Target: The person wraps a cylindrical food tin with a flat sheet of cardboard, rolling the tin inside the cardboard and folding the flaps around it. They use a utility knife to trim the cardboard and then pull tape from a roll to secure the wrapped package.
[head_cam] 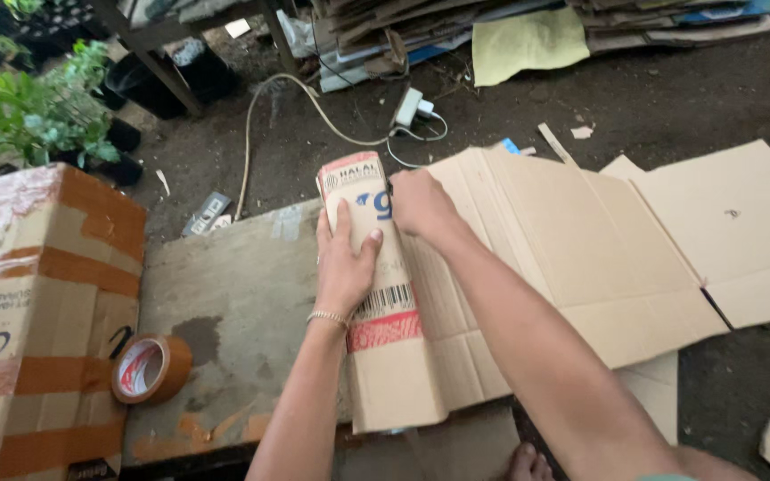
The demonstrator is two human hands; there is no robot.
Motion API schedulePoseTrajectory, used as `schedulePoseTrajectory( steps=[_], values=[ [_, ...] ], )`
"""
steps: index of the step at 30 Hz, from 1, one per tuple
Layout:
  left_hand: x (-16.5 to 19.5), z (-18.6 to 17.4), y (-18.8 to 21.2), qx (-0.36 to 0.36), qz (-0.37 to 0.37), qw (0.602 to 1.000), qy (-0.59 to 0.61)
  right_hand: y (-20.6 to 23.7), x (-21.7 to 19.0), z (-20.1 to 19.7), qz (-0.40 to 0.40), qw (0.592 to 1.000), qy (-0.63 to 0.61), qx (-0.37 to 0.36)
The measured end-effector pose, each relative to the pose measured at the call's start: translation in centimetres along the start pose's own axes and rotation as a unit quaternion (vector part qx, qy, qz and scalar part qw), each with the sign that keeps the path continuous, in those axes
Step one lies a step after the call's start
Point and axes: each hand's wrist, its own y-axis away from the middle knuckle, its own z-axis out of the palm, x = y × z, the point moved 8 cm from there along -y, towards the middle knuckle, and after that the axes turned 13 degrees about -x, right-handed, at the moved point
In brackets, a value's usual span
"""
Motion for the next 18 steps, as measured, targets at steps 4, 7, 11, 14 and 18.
schedulePoseTrajectory(
  steps=[4, 7, 11, 14, 18],
  values=[
    [-0.2, 0.2, -0.1, 0.009, 0.012, 1.000, 0.000, 1.5, 0.1, 0.0, -0.008, 1.000, 0.007, -0.014],
    [-0.4, 0.5, -0.3, 0.015, 0.024, 1.000, 0.007, 4.1, 0.4, 0.6, -0.007, 0.999, 0.022, -0.024],
    [-0.6, 0.9, -1.0, 0.023, 0.033, 0.999, 0.013, 8.9, 0.4, 1.6, -0.032, 0.999, 0.033, -0.018],
    [-0.2, 1.0, -1.2, 0.034, 0.060, 0.997, 0.017, 13.9, 0.5, 2.3, -0.050, 0.999, -0.001, -0.012],
    [0.0, 1.0, -1.3, 0.036, 0.046, 0.997, 0.045, 22.3, 0.1, 3.5, -0.080, 0.997, -0.015, 0.003]
  ],
)
